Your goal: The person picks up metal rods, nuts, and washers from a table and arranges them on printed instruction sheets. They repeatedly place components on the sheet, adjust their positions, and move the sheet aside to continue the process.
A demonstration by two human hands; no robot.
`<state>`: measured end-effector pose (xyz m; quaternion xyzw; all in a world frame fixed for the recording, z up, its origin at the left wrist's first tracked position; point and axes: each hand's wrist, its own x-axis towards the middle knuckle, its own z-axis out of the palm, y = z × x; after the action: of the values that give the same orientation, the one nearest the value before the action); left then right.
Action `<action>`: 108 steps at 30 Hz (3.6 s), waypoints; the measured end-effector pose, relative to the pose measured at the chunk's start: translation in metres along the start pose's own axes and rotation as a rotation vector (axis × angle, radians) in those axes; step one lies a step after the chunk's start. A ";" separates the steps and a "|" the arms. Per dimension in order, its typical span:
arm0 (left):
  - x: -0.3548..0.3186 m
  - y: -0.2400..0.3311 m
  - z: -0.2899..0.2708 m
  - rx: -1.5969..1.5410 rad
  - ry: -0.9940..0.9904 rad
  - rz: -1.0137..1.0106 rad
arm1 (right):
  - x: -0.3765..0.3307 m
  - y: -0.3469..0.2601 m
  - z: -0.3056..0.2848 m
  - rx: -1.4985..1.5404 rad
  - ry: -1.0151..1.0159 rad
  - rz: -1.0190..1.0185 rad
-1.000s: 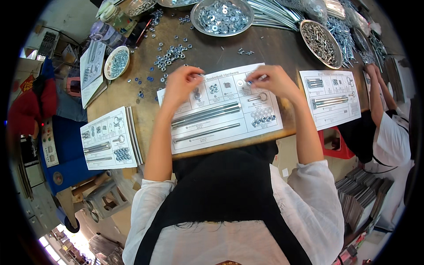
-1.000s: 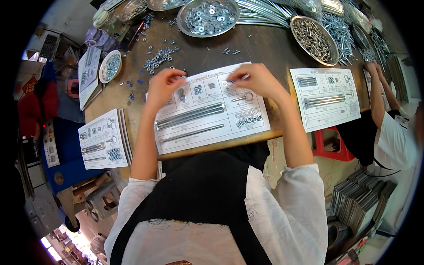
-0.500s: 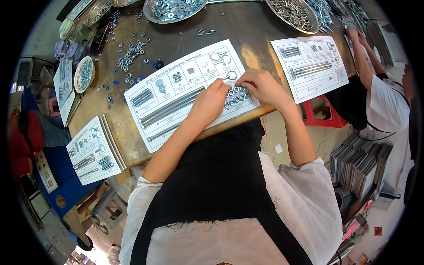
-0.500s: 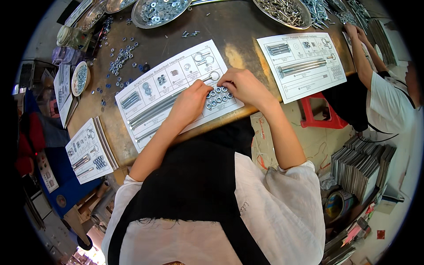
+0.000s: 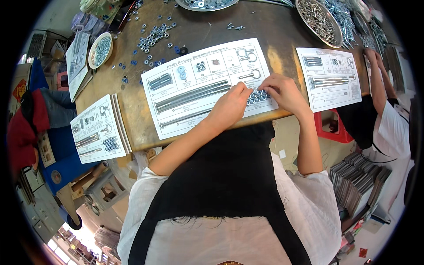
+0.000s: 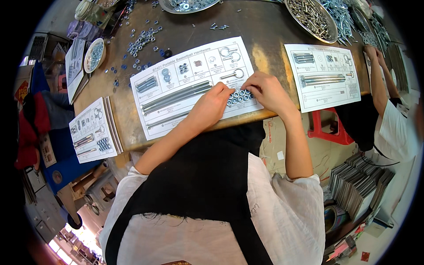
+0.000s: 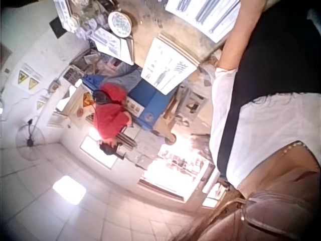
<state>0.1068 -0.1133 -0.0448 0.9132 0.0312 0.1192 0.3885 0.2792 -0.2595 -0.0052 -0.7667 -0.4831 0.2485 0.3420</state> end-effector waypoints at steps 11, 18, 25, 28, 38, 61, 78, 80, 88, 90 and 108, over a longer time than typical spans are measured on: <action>0.002 -0.025 -0.082 -0.101 0.185 -0.346 | 0.023 -0.028 0.003 0.034 0.105 0.006; -0.009 -0.174 -0.195 0.515 0.604 -0.620 | 0.189 -0.068 0.096 0.032 0.079 -0.339; -0.025 -0.202 -0.183 0.355 0.647 -0.545 | 0.281 -0.078 0.170 -0.062 0.331 -0.155; -0.021 -0.201 -0.188 0.338 0.646 -0.530 | 0.291 -0.081 0.169 -0.028 0.228 -0.096; -0.019 -0.202 -0.207 0.096 0.542 -0.712 | 0.286 -0.055 0.145 -0.042 0.125 -0.065; -0.016 -0.186 -0.200 0.270 0.402 -0.500 | 0.252 -0.065 0.124 0.058 0.142 -0.264; 0.017 -0.105 -0.152 -0.047 0.506 -0.410 | 0.027 0.012 -0.016 0.226 0.331 0.168; 0.028 -0.072 -0.120 -0.235 0.409 -0.367 | 0.017 0.006 -0.015 0.178 0.245 0.149; 0.041 0.001 -0.031 0.020 0.020 -0.163 | 0.010 0.015 -0.007 0.073 0.075 -0.027; 0.040 0.000 -0.020 0.137 -0.040 -0.152 | 0.011 0.017 -0.004 0.052 0.054 -0.031; 0.023 0.011 -0.015 0.219 -0.034 -0.096 | 0.002 0.021 0.002 -0.033 0.089 -0.125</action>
<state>0.1247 -0.1069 -0.0225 0.9494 0.0810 0.0810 0.2924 0.2904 -0.2639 -0.0232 -0.7509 -0.5184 0.1841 0.3654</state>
